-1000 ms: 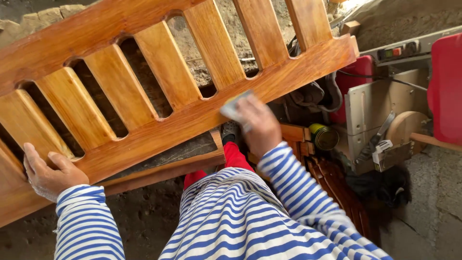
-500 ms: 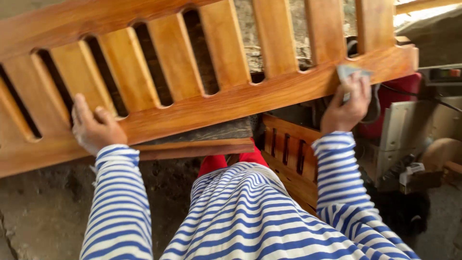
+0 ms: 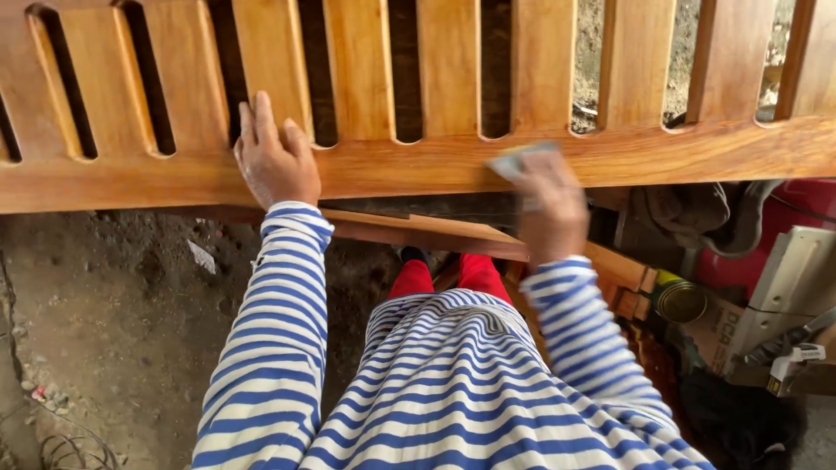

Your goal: The person sands a wooden slatted panel using a sanding block. They work on the edges and the flat surfaces of the slats, moving the block back and forth to smooth the wood. The person adjusts their grip and position to reach different areas of the panel.

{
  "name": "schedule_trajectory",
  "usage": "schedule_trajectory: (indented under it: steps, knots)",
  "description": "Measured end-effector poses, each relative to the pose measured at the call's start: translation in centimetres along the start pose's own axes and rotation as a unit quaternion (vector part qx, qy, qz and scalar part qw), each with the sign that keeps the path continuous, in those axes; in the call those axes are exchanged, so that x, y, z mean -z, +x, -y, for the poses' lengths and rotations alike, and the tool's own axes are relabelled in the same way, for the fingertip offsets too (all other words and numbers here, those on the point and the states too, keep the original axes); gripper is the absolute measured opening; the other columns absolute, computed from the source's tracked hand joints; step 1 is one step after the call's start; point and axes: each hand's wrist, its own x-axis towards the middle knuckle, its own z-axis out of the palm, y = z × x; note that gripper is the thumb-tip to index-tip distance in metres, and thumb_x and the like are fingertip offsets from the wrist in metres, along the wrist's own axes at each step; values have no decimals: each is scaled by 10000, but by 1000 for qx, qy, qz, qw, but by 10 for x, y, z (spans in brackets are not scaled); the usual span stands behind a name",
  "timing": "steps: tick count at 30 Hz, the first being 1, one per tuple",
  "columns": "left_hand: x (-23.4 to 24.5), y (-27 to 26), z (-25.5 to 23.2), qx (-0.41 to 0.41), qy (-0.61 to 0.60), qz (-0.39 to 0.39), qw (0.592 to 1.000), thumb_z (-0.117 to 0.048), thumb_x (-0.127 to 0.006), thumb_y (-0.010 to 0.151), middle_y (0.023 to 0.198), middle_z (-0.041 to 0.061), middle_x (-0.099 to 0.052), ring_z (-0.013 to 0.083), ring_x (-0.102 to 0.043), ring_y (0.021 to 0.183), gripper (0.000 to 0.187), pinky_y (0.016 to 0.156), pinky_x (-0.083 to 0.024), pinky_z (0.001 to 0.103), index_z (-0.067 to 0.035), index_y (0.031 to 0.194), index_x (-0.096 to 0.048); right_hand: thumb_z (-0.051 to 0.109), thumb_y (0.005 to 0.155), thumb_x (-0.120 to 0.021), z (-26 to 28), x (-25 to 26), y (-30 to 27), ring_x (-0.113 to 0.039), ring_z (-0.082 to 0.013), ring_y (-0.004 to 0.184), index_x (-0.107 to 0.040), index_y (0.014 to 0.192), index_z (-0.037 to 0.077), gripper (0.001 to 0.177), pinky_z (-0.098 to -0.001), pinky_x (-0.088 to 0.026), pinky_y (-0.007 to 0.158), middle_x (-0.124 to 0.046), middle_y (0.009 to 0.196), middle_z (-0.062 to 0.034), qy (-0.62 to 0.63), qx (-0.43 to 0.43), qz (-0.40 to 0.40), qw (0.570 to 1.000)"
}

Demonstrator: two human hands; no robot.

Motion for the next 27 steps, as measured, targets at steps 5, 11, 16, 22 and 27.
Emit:
schedule_trajectory:
  steps: [5, 11, 16, 22, 27]
  knots:
    - [27, 2, -31, 12, 45, 239, 970, -438, -415, 1135, 1696, 154, -75, 341, -82, 1583, 613, 1287, -134, 569, -186, 1662, -228, 22, 1127, -664, -127, 65, -60, -667, -408, 1166, -777, 1141, -77, 150, -515, -536, 977, -759, 1227, -217, -97, -146, -56, 983]
    - [47, -70, -105, -129, -89, 289, 944, -533, -579, 1040, 1726, 176, 51, 385, 46, 1613, 925, 1287, -69, 688, -125, 1668, -35, -71, 1086, -650, -140, 69, -66, -608, -461, 1219, -745, 1204, -154, 173, -543, -531, 983, -725, 1233, -314, -81, -196, -76, 974]
    - [99, -137, -195, -331, -212, 587, 708, -514, -591, 756, 1408, 191, -578, 408, -554, 1291, 707, 1011, -485, 564, -101, 1329, -626, -88, 1040, -664, -143, 69, -63, -666, -426, 1165, -758, 1192, -156, 192, -498, -574, 942, -755, 1193, -289, -106, -203, -65, 971]
    - [98, -125, -154, -138, -400, 612, 669, -481, -427, 944, 1275, -6, -731, 206, -715, 1109, 467, 931, -542, 335, -253, 1260, -685, -9, 1067, -665, -130, 46, -62, -721, -363, 1019, -761, 1022, -48, 113, -457, -589, 820, -787, 1113, -208, -157, -176, -74, 969]
    - [90, -61, -104, 45, -419, 259, 869, -185, -546, 1009, 1086, 39, -790, 161, -768, 1003, 254, 897, -579, 295, -126, 1199, -703, -41, 1013, -668, 9, -29, -6, -750, -320, 1060, -691, 826, 40, 205, -423, -594, 856, -788, 1126, -155, -113, -75, -70, 988]
